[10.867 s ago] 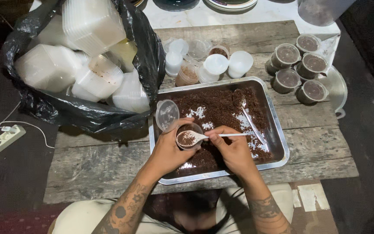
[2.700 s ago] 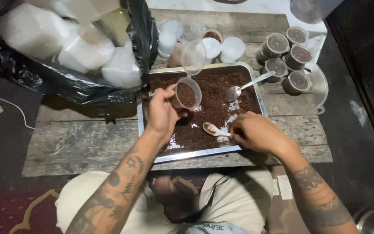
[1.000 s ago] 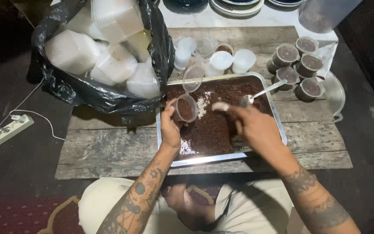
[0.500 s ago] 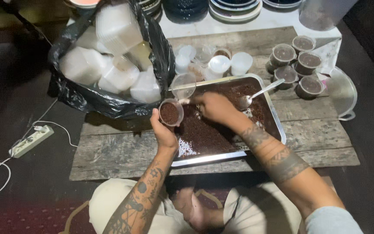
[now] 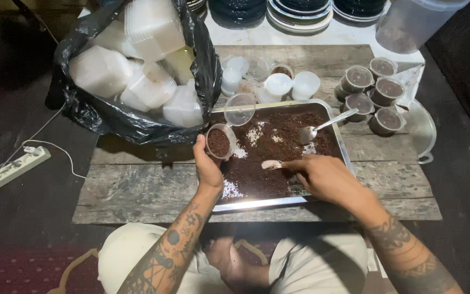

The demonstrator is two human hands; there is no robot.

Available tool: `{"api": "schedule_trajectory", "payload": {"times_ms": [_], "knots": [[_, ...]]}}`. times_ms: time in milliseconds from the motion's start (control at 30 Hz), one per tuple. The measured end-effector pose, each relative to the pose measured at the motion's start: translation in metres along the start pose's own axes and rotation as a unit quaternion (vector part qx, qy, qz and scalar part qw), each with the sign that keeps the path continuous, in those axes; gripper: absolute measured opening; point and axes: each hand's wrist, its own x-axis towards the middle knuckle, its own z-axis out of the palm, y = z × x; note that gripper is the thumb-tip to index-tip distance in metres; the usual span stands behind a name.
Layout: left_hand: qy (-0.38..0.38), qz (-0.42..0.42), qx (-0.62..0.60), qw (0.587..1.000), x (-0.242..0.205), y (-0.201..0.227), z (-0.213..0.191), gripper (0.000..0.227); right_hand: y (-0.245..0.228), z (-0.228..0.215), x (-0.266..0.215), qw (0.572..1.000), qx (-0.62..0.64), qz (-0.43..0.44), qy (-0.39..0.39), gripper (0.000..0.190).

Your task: The person fills small plastic containers with a brown granular substance using a spoon, taking the material from a metal tray and placing the filled containers into a group.

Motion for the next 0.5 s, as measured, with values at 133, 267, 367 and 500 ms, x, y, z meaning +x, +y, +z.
{"api": "schedule_trajectory", "payload": {"times_ms": [133,267,367,500], "knots": [[-0.003,0.003,0.005,1.000,0.000,-0.003,-0.003,0.040,-0.003,-0.010,-0.018,0.998,0.031,0.015,0.045,0.040],[-0.005,-0.005,0.002,1.000,0.006,-0.011,-0.008,0.036,0.005,0.013,-0.011,0.996,0.041,0.055,0.062,0.036],[-0.015,-0.012,0.006,1.000,0.005,-0.012,-0.005,0.034,0.018,0.025,-0.007,0.994,0.015,0.074,0.079,0.037],[-0.016,-0.014,0.024,0.999,0.001,-0.008,-0.007,0.034,0.021,0.026,-0.013,0.982,0.023,0.145,0.121,0.036]]}}
